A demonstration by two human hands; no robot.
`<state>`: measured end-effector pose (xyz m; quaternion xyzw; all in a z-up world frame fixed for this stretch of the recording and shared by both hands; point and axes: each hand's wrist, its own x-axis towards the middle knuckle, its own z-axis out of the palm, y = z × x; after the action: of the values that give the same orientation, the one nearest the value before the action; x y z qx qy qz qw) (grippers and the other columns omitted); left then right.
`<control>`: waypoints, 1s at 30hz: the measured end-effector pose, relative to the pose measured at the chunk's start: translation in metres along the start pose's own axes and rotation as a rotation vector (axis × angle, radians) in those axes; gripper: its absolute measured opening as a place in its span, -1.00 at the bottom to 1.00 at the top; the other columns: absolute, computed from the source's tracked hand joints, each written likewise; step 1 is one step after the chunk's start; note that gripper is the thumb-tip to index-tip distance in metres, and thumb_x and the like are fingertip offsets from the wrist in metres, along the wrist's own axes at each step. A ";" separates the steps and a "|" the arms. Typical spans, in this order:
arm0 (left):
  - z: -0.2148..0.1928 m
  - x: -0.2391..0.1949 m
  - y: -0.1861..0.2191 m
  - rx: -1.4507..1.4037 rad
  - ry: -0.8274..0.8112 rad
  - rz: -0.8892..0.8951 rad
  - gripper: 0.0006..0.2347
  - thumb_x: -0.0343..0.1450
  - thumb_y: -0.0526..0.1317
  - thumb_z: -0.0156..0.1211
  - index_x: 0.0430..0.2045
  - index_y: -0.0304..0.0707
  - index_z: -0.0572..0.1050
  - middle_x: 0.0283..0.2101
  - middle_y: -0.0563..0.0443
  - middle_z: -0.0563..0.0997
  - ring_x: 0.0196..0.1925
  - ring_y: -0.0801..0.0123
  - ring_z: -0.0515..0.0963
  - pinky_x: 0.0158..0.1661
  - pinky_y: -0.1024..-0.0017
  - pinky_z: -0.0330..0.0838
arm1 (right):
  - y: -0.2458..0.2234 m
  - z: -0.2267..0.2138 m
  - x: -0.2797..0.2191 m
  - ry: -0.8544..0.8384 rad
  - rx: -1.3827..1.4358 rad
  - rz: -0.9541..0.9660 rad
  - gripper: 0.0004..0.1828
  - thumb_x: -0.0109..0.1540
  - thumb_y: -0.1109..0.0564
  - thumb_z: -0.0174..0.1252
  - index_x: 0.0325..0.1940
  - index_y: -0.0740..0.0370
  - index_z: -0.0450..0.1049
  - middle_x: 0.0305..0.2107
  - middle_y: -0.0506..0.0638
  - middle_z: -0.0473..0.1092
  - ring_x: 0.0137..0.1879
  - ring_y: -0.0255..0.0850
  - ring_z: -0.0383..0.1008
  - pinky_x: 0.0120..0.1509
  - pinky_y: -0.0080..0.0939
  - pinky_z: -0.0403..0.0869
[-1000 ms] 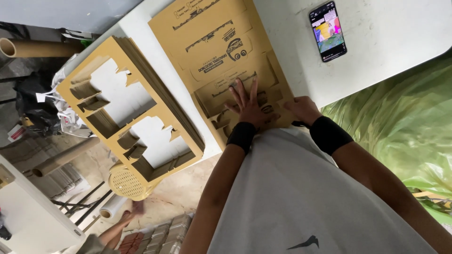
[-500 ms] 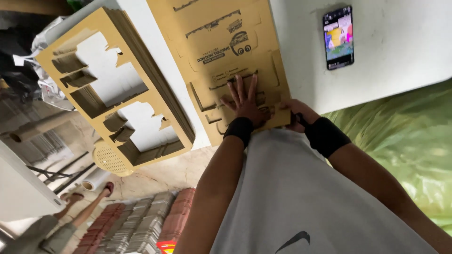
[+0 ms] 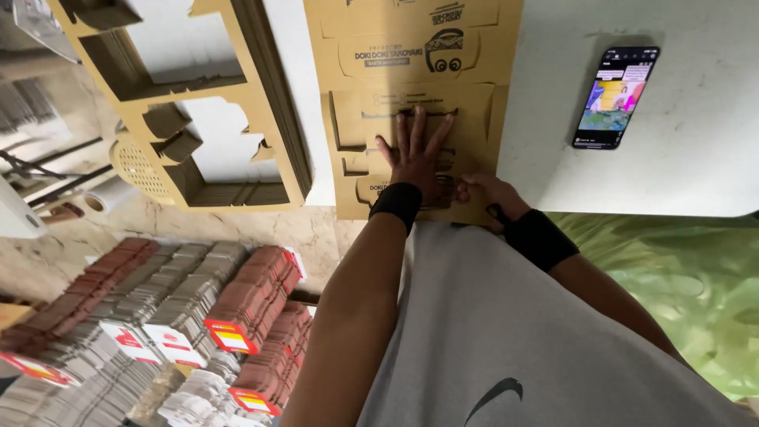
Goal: Manually folding flat cardboard templates into assembled boxes at a workstation.
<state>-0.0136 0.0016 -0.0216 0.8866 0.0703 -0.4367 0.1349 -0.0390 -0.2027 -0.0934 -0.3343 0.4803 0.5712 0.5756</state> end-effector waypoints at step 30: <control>-0.017 -0.011 0.005 -0.156 0.172 0.003 -0.05 0.41 0.32 0.15 0.50 0.39 -0.50 0.58 0.07 -0.56 0.60 -0.10 -0.49 0.35 -0.51 -0.59 | -0.016 0.065 -0.071 0.278 -0.733 -0.148 0.03 0.20 -0.60 0.08 0.51 0.13 0.22 0.28 0.24 0.28 0.39 0.19 0.26 0.36 0.24 0.34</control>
<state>-0.0064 0.0018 -0.0026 0.9078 0.1141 -0.3519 0.1977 -0.0042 -0.1675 -0.0090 -0.6251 0.2927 0.6112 0.3873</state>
